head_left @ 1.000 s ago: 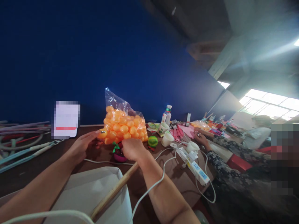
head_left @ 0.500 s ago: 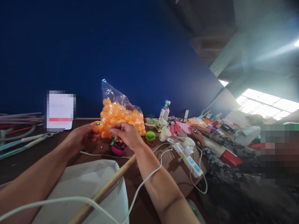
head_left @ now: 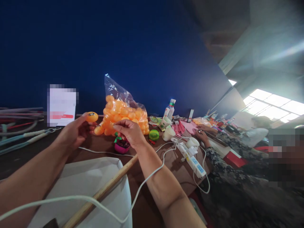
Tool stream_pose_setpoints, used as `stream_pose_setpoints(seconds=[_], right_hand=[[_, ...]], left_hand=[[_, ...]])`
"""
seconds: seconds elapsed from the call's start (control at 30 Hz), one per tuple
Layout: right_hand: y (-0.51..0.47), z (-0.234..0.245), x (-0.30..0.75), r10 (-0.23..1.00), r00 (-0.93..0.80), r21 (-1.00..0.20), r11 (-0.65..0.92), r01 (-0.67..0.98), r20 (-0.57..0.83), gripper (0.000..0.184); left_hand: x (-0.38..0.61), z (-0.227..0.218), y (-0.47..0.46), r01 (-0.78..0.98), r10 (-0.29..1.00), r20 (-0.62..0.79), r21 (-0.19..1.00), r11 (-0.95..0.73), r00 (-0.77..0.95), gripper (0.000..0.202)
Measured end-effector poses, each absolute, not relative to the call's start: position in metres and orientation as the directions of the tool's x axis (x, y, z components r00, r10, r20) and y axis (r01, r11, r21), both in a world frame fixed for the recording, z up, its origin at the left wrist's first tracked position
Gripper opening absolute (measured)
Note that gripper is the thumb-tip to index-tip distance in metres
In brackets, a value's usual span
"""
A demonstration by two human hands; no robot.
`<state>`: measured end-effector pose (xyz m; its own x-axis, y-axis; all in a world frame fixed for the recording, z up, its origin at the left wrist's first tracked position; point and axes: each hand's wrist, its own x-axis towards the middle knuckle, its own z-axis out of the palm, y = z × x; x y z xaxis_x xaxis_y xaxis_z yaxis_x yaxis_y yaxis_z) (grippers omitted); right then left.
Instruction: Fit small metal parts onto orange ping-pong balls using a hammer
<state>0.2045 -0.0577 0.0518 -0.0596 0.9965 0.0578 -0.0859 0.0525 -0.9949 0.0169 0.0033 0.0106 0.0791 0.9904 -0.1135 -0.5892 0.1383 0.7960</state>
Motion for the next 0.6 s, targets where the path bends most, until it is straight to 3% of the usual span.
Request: stream_pose_setpoints(seconds=[0.23, 0.47, 0.6], right_hand=[[-0.058, 0.050, 0.202, 0.998, -0.024, -0.996, 0.053, -0.068, 0.055, 0.029], [-0.057, 0.052, 0.201, 0.998, -0.012, -0.991, 0.064, -0.122, 0.065, 0.022], [-0.058, 0.053, 0.202, 0.997, -0.018, -0.992, 0.068, -0.102, 0.070, 0.017]], left_hand=[[0.010, 0.027, 0.007, -0.631, 0.991, -0.091, 0.776, 0.006, -0.102, 0.018], [-0.007, 0.045, 0.014, -0.610, 0.987, -0.075, 0.792, -0.028, -0.143, 0.012], [-0.018, 0.042, 0.021, -0.447, 0.971, -0.135, 0.894, 0.033, -0.198, 0.008]])
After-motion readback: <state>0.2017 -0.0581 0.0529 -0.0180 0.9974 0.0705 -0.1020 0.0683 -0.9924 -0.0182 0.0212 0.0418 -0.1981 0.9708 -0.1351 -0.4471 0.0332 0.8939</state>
